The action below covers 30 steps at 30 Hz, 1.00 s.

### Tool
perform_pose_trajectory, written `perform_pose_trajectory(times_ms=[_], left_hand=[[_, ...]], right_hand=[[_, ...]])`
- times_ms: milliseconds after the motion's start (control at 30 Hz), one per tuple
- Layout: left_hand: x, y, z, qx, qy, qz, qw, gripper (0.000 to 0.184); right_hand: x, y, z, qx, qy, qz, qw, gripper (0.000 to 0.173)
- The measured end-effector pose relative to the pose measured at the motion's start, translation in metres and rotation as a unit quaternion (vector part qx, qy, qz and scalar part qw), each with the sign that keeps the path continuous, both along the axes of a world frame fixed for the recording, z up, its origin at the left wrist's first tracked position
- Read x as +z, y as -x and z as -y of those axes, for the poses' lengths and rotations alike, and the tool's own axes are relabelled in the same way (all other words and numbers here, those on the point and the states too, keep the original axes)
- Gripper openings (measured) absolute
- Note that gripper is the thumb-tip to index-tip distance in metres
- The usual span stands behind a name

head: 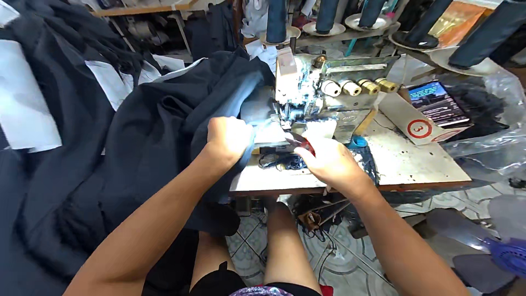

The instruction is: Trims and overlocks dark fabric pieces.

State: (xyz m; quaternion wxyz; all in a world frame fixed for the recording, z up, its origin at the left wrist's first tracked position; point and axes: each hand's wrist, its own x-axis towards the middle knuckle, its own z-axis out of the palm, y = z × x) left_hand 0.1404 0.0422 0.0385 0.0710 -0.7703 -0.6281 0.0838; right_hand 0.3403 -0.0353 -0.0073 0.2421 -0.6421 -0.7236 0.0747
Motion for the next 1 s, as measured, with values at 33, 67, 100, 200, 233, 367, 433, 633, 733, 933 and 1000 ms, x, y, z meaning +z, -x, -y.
perform_pose_trajectory(times_ms=[33, 67, 100, 200, 233, 367, 433, 633, 733, 933, 1000], left_hand=[[0.004, 0.002, 0.016, -0.020, -0.006, -0.009, 1.000, 0.053], [0.002, 0.006, 0.028, -0.051, -0.034, -0.005, 0.998, 0.050], [-0.003, 0.010, 0.035, -0.091, -0.070, -0.001, 0.993, 0.046], [-0.012, 0.018, 0.045, -0.161, -0.137, 0.025, 0.977, 0.044], [-0.013, 0.022, 0.045, -0.172, -0.147, 0.029, 0.974, 0.043], [-0.014, 0.043, 0.047, -0.164, -0.144, 0.025, 0.975, 0.019], [-0.023, 0.043, 0.056, -0.206, -0.148, 0.077, 0.964, 0.035], [-0.120, -0.059, 0.061, -0.484, -0.035, 0.242, 0.840, 0.051], [-0.135, -0.087, 0.037, -0.403, 0.025, 0.208, 0.891, 0.057], [-0.104, -0.115, 0.008, -0.257, 0.272, 0.095, 0.922, 0.069], [-0.103, -0.135, -0.013, -0.192, 0.387, 0.108, 0.895, 0.082]], right_hand=[[0.008, 0.010, -0.008, 0.000, 0.013, 0.043, 0.999, 0.028], [0.018, 0.022, -0.018, -0.006, 0.054, 0.083, 0.995, 0.031], [0.025, 0.033, -0.027, -0.009, 0.089, 0.118, 0.989, 0.032], [0.034, 0.058, -0.042, 0.009, 0.118, 0.141, 0.983, 0.028], [0.038, 0.061, -0.043, 0.018, 0.125, 0.137, 0.983, 0.029], [0.028, 0.034, -0.027, 0.002, 0.005, 0.011, 1.000, 0.031], [0.007, -0.003, -0.011, -0.016, -0.121, -0.099, 0.988, 0.033], [-0.090, -0.095, -0.002, -0.100, -0.291, -0.459, 0.833, 0.015], [-0.115, -0.113, 0.000, -0.080, -0.295, -0.520, 0.798, 0.024], [-0.123, -0.114, -0.003, -0.041, -0.273, -0.500, 0.821, 0.029], [-0.121, -0.109, 0.000, -0.062, -0.246, -0.464, 0.849, 0.032]])
